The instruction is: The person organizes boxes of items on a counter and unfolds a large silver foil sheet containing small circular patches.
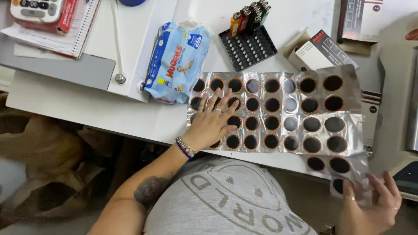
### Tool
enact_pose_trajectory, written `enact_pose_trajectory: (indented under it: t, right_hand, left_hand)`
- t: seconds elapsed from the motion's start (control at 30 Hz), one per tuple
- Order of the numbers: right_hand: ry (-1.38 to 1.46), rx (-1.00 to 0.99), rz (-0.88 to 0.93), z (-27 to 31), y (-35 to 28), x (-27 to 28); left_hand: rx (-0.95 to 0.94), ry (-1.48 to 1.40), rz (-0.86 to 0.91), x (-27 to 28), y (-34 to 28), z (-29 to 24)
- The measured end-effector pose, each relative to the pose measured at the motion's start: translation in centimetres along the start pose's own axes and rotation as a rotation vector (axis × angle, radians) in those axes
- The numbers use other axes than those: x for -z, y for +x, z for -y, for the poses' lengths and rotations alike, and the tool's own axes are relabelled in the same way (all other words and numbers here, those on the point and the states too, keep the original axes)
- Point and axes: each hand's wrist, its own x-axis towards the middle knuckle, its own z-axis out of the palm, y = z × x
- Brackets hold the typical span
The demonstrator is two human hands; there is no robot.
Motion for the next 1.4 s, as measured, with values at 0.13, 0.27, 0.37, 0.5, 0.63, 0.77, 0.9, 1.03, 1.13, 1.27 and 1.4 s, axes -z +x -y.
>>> enact_pose_trajectory:
  t: [0.13,0.27,0.37,0.5,0.63,0.77,0.9,1.03,1.13,1.27,1.4]
  right_hand:
    - [0.251,-0.24,-0.087,-4.1,-1.4,-1.0]
    - [0.354,-0.359,0.103,-8.3,-1.2,-1.2]
    - [0.328,-0.4,0.239,-8.2,-0.5,-0.7]
    - [0.225,-0.412,0.346,-6.8,0.5,-0.5]
    - [0.248,-0.349,0.326,-8.8,0.9,-1.3]
    - [0.166,-0.276,0.345,-7.7,1.9,-1.4]
    - [-0.017,-0.181,0.227,-9.2,4.0,-2.5]
    - [-0.154,-0.203,0.319,0.5,5.2,-1.3]
    - [-0.137,-0.165,0.363,-1.5,6.1,-1.3]
    - [0.043,-0.159,0.393,1.7,6.7,-1.1]
    - [0.39,-0.203,0.435,1.5,7.9,-2.1]
  left_hand:
    - [-0.009,0.012,0.001,0.4,-1.0,0.0]
    - [0.034,-0.378,-0.083,2.6,-1.4,0.8]
    - [0.224,-0.592,-0.262,4.7,-2.9,1.7]
    - [0.425,-0.631,-0.312,6.0,-5.5,2.8]
    - [0.625,-1.022,-0.311,4.5,-7.6,2.3]
    - [0.819,-1.377,-0.3,3.6,-8.4,2.5]
    - [0.801,-1.448,-0.312,3.2,-8.5,2.9]
    - [0.788,-1.454,-0.261,4.0,-8.5,3.2]
    - [0.771,-1.447,-0.273,4.0,-8.5,3.3]
    - [0.794,-1.354,-0.343,3.2,-8.0,3.4]
    - [0.876,-1.237,-0.24,2.9,-7.4,3.6]
